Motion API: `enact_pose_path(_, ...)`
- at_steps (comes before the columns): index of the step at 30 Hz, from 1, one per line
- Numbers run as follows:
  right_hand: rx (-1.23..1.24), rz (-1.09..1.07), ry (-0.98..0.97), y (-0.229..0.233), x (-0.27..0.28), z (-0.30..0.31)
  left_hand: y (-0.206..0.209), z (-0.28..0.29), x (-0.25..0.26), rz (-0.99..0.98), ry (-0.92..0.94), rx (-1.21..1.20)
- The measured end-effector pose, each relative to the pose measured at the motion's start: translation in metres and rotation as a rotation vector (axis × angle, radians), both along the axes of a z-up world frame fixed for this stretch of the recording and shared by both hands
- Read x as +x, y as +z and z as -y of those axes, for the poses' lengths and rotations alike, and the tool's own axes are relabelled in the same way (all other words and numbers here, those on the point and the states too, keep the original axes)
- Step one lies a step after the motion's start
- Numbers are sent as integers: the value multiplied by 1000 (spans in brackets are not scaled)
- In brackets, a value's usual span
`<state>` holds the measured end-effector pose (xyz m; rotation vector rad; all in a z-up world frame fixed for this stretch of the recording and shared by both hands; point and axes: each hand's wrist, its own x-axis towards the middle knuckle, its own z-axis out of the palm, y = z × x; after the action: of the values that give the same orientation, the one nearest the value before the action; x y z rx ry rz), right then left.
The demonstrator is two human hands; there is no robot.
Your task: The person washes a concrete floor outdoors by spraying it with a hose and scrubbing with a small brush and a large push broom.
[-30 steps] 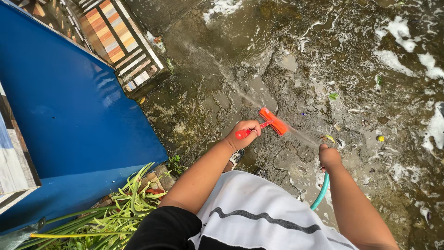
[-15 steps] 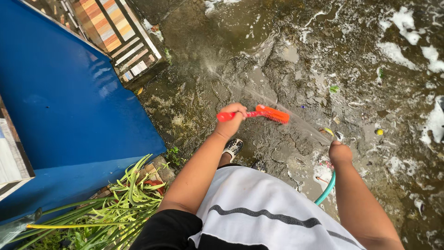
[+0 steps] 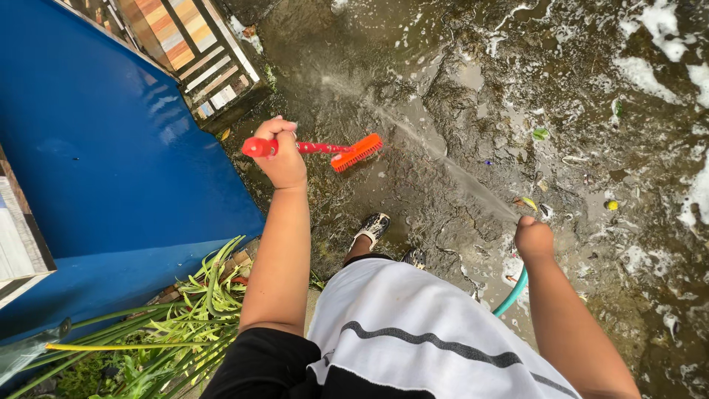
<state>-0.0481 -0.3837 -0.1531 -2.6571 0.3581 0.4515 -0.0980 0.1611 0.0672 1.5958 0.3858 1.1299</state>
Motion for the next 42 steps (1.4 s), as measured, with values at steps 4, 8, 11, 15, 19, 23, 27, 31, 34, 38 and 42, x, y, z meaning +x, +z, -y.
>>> enact_pose_path(4, 74, -49, -32, -3, 18, -29, -40, 6, -25, -236, 9, 278)
enact_pose_path(8, 110, -179, -48, 12, 44, -69, -69, 19, -70, -1167, -369, -63)
enact_pose_path(11, 135, -252, -25, 20, 57, -96, -75, 21, -101, -950, -664, -834)
enact_pose_path(15, 77, -312, 48, 10, 66, -122, -84, -4, -120, -578, -535, -1497)
enact_pose_path(19, 148, -274, 74, -11, 64, -156, -158, -38, -114, -942, -205, -1375)
enact_pose_path(23, 223, -269, 82, -28, 71, -195, -209, -79, -109, -1108, -314, -1096)
enact_pose_path(27, 246, -339, 10, -34, 89, -234, -227, -122, -100, -1165, -280, -1002)
enact_pose_path(31, 309, -369, -40, -37, 104, -308, -255, -185, -68, -1159, -300, -990)
enact_pose_path(34, 257, -419, -83, -40, 110, -363, -279, -249, -24, -1210, -350, -828)
enact_pose_path(38, 282, -453, -132, -51, 112, -422, -306, -331, 53, -1488, -255, -557)
enact_pose_path(42, 289, -487, -173, -72, 126, -455, -348, -381, 99, -1666, -168, -230)
